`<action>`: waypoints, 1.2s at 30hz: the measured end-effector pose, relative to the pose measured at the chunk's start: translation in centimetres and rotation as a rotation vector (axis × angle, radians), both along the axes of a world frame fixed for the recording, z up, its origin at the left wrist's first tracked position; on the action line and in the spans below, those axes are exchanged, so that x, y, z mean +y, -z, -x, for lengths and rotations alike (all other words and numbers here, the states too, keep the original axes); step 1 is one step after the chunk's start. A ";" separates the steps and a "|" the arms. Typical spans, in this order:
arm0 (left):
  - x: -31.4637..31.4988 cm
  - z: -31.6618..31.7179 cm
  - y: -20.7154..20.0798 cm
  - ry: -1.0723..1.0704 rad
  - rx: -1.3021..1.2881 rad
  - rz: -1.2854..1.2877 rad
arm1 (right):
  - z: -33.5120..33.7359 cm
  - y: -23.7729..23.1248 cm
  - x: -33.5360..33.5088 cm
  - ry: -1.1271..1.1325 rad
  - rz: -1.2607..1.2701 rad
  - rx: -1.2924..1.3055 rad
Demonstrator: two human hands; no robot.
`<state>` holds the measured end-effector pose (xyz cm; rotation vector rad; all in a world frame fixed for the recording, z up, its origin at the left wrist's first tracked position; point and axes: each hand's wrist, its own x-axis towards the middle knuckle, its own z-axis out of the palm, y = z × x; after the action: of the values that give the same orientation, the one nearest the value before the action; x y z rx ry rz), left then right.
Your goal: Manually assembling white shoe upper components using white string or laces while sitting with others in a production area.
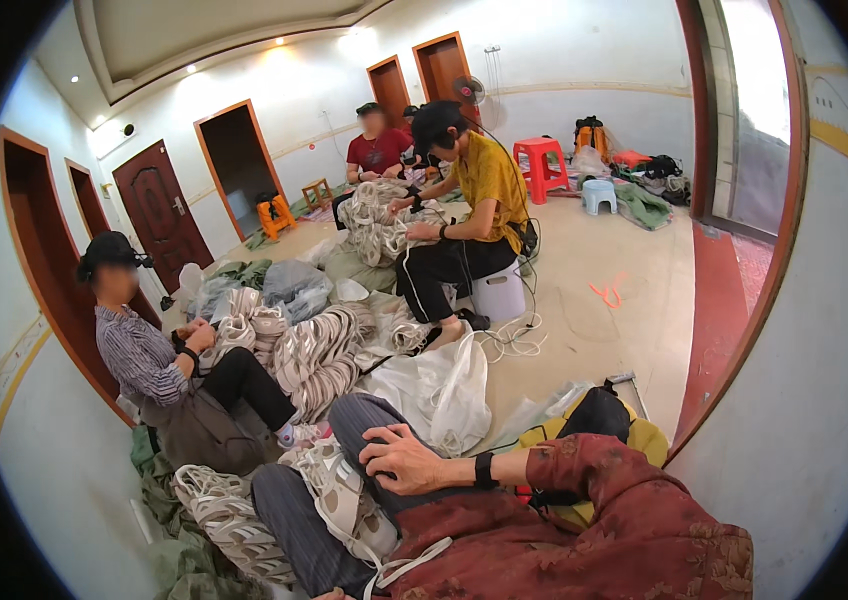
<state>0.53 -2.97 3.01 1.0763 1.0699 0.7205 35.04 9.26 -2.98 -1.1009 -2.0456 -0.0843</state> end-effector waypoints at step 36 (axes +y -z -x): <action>3.8 2.3 5.4 0.010 0.071 0.182 | 0.8 -1.4 -0.3 -0.055 -0.050 0.006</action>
<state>-1.81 0.82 -2.41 0.9555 1.1664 0.5684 34.21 8.95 -1.62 -1.0129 -2.0557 -0.1035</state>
